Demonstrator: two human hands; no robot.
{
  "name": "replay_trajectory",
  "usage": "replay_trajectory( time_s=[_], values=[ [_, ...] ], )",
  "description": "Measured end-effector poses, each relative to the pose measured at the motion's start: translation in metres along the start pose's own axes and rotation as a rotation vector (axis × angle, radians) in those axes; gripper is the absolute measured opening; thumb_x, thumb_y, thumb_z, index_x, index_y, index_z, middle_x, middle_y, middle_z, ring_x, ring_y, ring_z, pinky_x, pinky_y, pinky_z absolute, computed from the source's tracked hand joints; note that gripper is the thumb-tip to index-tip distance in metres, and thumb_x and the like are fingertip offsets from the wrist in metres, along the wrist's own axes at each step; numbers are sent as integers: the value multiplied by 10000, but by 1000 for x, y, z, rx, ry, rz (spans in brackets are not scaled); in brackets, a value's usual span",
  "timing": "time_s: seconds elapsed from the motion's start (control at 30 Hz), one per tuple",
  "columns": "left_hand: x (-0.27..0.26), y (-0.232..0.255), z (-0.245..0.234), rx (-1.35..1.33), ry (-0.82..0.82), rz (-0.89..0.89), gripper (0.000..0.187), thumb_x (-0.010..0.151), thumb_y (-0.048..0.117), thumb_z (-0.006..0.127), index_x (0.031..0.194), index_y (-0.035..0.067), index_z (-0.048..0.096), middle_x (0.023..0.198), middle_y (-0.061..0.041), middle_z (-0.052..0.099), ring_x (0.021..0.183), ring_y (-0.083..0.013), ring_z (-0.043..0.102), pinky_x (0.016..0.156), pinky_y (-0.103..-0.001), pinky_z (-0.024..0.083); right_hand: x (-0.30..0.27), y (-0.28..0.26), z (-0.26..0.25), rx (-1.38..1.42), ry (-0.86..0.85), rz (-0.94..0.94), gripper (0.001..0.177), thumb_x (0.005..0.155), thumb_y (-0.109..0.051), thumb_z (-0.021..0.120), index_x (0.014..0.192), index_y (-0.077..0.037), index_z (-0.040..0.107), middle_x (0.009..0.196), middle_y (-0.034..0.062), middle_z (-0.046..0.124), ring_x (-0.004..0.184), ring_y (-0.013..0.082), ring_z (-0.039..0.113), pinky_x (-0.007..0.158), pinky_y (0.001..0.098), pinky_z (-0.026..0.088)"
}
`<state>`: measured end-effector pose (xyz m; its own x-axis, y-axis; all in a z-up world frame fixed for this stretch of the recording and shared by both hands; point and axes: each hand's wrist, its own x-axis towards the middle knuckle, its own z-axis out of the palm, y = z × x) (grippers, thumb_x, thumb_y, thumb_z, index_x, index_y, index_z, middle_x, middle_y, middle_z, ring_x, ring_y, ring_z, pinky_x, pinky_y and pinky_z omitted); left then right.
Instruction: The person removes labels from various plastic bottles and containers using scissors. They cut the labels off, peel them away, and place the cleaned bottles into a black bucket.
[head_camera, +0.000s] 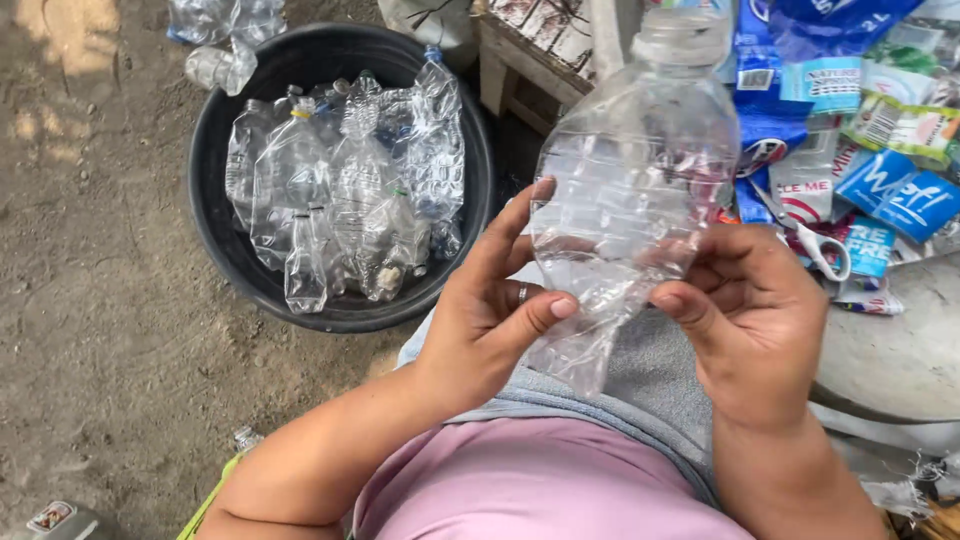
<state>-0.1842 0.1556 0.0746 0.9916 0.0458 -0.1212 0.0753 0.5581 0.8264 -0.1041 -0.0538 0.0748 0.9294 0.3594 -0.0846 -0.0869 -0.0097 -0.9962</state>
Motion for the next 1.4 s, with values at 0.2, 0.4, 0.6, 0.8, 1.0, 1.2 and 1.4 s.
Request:
replay_trajectory(
  time_s=[0.2, 0.4, 0.6, 0.8, 1.0, 1.2, 1.4],
  values=[
    [-63, 5, -88, 139, 347, -41, 782, 961, 10, 634, 1630, 111, 240, 1220, -178, 686, 866, -152, 689, 679, -208, 522, 18, 42, 105, 196, -299, 291, 359, 894, 2, 712, 1207, 43, 542, 1142, 183, 701, 903, 165, 685, 860, 271, 600],
    [-101, 27, -167, 1081, 739, 11, 730, 1056, 210, 568, 1585, -35, 129, 1626, -268, 201, 1458, -401, 376, 1221, -477, 340, 16, 34, 141, -457, -382, -14, 714, 946, -173, 678, 1528, -8, 300, 1659, 197, 176, 1357, 322, 489, 987, 412, 520],
    [-87, 56, -148, 1161, 665, 11, 620, 1016, 202, 673, 1539, 24, 391, 1637, -275, 98, 1507, -510, 316, 1203, -571, 336, 4, 18, 117, -342, -351, 35, 587, 952, -80, 617, 1478, -22, 364, 1665, 159, 193, 1349, 278, 492, 1007, 367, 496],
    [-48, 51, -89, 1132, 216, -157, 631, 885, 231, 703, 1434, -5, 500, 1451, -193, 538, 1280, -358, 583, 1009, -460, 478, -2, 4, 77, -567, -691, 99, 506, 912, -254, 675, 1360, -52, 553, 1497, 138, 516, 1242, 268, 605, 1024, 373, 498],
    [-17, 29, -35, 1179, -411, -184, 765, 847, 366, 774, 1492, 71, 485, 1504, -179, 513, 1237, -370, 591, 980, -490, 462, -13, -21, 30, -605, -790, 77, 514, 891, -273, 703, 1342, -68, 569, 1440, 106, 566, 1210, 300, 643, 971, 401, 504],
    [16, 22, 23, 1200, -700, -31, 799, 870, 406, 751, 1510, 51, 430, 1503, -190, 495, 1220, -389, 557, 987, -493, 423, -30, -55, -50, -429, -419, 94, 463, 837, -224, 742, 1254, -35, 679, 1308, 101, 720, 1131, 211, 712, 936, 321, 564],
    [58, 13, 83, 1032, -844, 11, 716, 853, 288, 732, 1481, 65, 469, 1466, -161, 565, 1141, -359, 637, 922, -438, 502, -22, -37, -137, -594, 14, 140, 410, 876, 1, 687, 1281, 35, 639, 1166, 131, 700, 1000, 200, 690, 855, 291, 549]
  ],
)
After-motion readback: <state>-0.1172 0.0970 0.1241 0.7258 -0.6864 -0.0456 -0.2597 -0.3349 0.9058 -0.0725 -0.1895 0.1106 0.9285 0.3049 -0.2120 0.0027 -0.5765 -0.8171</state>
